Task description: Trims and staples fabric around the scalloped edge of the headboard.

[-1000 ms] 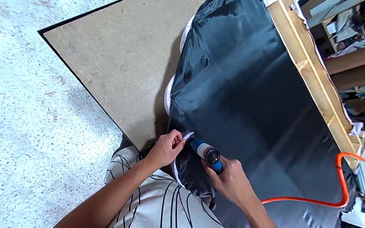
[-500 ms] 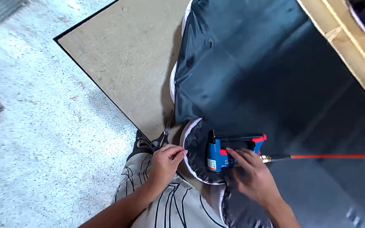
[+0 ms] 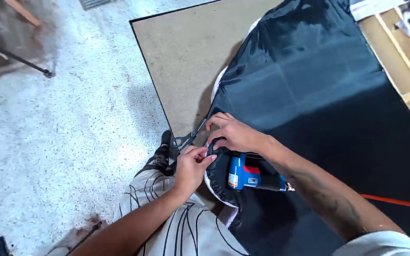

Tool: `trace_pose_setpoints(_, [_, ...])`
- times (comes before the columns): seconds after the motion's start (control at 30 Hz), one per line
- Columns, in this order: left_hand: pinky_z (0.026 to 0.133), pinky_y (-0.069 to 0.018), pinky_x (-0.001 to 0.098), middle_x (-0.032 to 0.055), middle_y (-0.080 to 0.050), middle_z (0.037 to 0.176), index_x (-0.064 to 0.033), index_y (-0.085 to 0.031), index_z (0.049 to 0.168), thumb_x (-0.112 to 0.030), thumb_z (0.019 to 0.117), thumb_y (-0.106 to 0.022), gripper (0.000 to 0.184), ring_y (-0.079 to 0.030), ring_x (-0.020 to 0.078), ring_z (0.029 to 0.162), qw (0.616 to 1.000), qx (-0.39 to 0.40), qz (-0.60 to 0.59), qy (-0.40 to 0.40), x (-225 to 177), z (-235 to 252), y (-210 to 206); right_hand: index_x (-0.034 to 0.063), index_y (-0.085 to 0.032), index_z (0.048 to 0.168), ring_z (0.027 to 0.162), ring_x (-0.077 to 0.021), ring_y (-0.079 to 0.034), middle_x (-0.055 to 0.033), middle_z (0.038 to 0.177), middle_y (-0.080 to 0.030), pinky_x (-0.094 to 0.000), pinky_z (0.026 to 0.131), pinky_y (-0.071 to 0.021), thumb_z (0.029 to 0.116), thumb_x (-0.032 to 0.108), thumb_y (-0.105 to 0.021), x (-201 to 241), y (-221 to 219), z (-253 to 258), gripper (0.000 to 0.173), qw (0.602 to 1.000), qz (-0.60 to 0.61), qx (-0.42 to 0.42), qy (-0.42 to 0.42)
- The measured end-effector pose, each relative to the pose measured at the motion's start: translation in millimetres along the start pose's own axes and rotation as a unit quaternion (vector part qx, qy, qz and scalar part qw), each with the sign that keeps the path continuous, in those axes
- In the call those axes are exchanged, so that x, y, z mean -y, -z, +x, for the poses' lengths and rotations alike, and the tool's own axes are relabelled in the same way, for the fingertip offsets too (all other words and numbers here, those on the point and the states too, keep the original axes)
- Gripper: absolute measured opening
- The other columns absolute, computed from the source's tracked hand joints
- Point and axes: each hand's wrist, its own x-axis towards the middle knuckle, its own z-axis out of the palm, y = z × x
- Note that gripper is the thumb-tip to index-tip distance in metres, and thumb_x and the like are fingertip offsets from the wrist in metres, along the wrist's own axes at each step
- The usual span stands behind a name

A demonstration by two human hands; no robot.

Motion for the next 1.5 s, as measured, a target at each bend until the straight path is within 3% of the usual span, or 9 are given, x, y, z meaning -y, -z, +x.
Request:
trace_pose_setpoints(0.6, [0.056, -0.0536, 0.0264, -0.0037, -0.065, 0.083, -0.0160, -0.074, 0.094, -0.035, 0.0987, -0.069, 0.020, -0.058, 0.0070, 0.062, 0.997, 0.024, 0.076, 0.002, -1, 7, -9, 0.0171, -0.074, 0.093, 0.108, -0.0181, -0.059, -0.0010, 0.111, -0.062, -0.0371, 0.093, -0.0514, 0.0961, 0.023, -0.072, -7, -10, 5, 0.007, 0.996, 0.057, 0.069, -0.016])
trace_pose_setpoints(0.73, [0.052, -0.0519, 0.0254, -0.0046, -0.065, 0.080, -0.0166, -0.072, 0.095, -0.035, 0.0994, -0.068, 0.020, -0.057, 0.0063, 0.058, 0.997, 0.011, 0.079, -0.019, 4, 5, -10, 0.0105, -0.070, 0.094, 0.099, -0.0221, -0.065, -0.0059, 0.101, -0.065, -0.0398, 0.087, -0.0554, 0.1004, 0.020, -0.065, 6, -18, -3, 0.012, 0.998, -0.010, -0.048, -0.045])
trace_pose_setpoints(0.87, [0.051, -0.0540, 0.0275, -0.0060, -0.063, 0.071, -0.0177, -0.066, 0.102, -0.035, 0.1001, -0.066, 0.017, -0.058, 0.0065, 0.055, 0.998, 0.012, 0.048, -0.033, 19, 10, -12, 0.0137, -0.071, 0.108, 0.102, -0.0167, -0.066, -0.0017, 0.107, -0.066, -0.0382, 0.088, -0.0586, 0.1040, 0.030, -0.061, 64, 13, -62, 0.020, 0.958, -0.028, -0.189, -0.216])
trace_pose_setpoints(0.97, [0.056, -0.0565, 0.0271, -0.0043, -0.065, 0.077, -0.0152, -0.065, 0.106, -0.034, 0.1006, -0.066, 0.020, -0.062, 0.0067, 0.061, 0.999, 0.031, 0.012, -0.043, 30, 16, -9, 0.0199, -0.065, 0.126, 0.108, -0.0264, -0.065, -0.0039, 0.114, -0.066, -0.0503, 0.085, -0.0587, 0.0829, 0.067, -0.073, 96, 2, -132, 0.064, 0.933, -0.040, -0.089, -0.345])
trace_pose_setpoints(1.03, [0.056, -0.0561, 0.0270, -0.0041, -0.065, 0.075, -0.0145, -0.064, 0.106, -0.031, 0.1002, -0.067, 0.018, -0.062, 0.0073, 0.060, 0.998, 0.045, -0.022, -0.043, 34, 19, -7, 0.0199, -0.060, 0.138, 0.117, -0.0373, -0.062, -0.0116, 0.122, -0.067, -0.0591, 0.092, -0.0563, 0.0649, 0.057, -0.092, 101, -29, -157, 0.088, 0.917, -0.038, -0.020, -0.396])
trace_pose_setpoints(1.13, [0.053, -0.0579, 0.0298, -0.0018, -0.067, 0.076, -0.0137, -0.062, 0.106, -0.027, 0.0994, -0.070, 0.017, -0.064, 0.0113, 0.057, 0.994, 0.078, -0.075, -0.031, 37, 23, -4, 0.0213, -0.061, 0.138, 0.109, -0.0349, -0.065, -0.0110, 0.114, -0.068, -0.0547, 0.093, -0.0561, 0.0688, 0.034, -0.095, 98, -63, -165, 0.078, 0.917, -0.059, -0.045, -0.391])
trace_pose_setpoints(1.27, [0.050, -0.0590, 0.0328, -0.0012, -0.067, 0.074, -0.0158, -0.062, 0.106, -0.030, 0.0985, -0.070, 0.018, -0.064, 0.0139, 0.054, 0.990, 0.108, -0.092, -0.009, 39, 30, -1, 0.0332, -0.053, 0.143, 0.111, -0.0180, -0.064, 0.0023, 0.121, -0.066, -0.0475, 0.091, -0.0581, 0.0772, 0.039, -0.079, 108, -43, -156, 0.071, 0.901, 0.016, -0.037, -0.431])
trace_pose_setpoints(1.4, [0.057, -0.0616, 0.0338, -0.0029, -0.067, 0.075, -0.0163, -0.063, 0.106, -0.034, 0.0981, -0.070, 0.020, -0.066, 0.0118, 0.059, 0.987, 0.137, -0.088, 0.001, 41, 35, 2, 0.0186, -0.070, 0.118, 0.067, -0.0197, -0.071, -0.0004, 0.080, -0.073, -0.0457, 0.054, -0.0572, 0.0756, 0.044, -0.067, 128, -27, -125, 0.049, 0.884, -0.151, -0.118, -0.427])
trace_pose_setpoints(1.5, [0.062, -0.0589, 0.0291, -0.0066, -0.066, 0.074, -0.0188, -0.064, 0.105, -0.035, 0.0980, -0.069, 0.019, -0.064, 0.0067, 0.063, 0.986, 0.147, -0.080, -0.008, 42, 37, 5, 0.0173, -0.074, 0.094, 0.060, -0.0081, -0.066, 0.0050, 0.068, -0.067, -0.0355, 0.051, -0.0554, 0.0890, 0.050, -0.061, 119, -16, -107, 0.035, 0.900, -0.117, -0.142, -0.394])
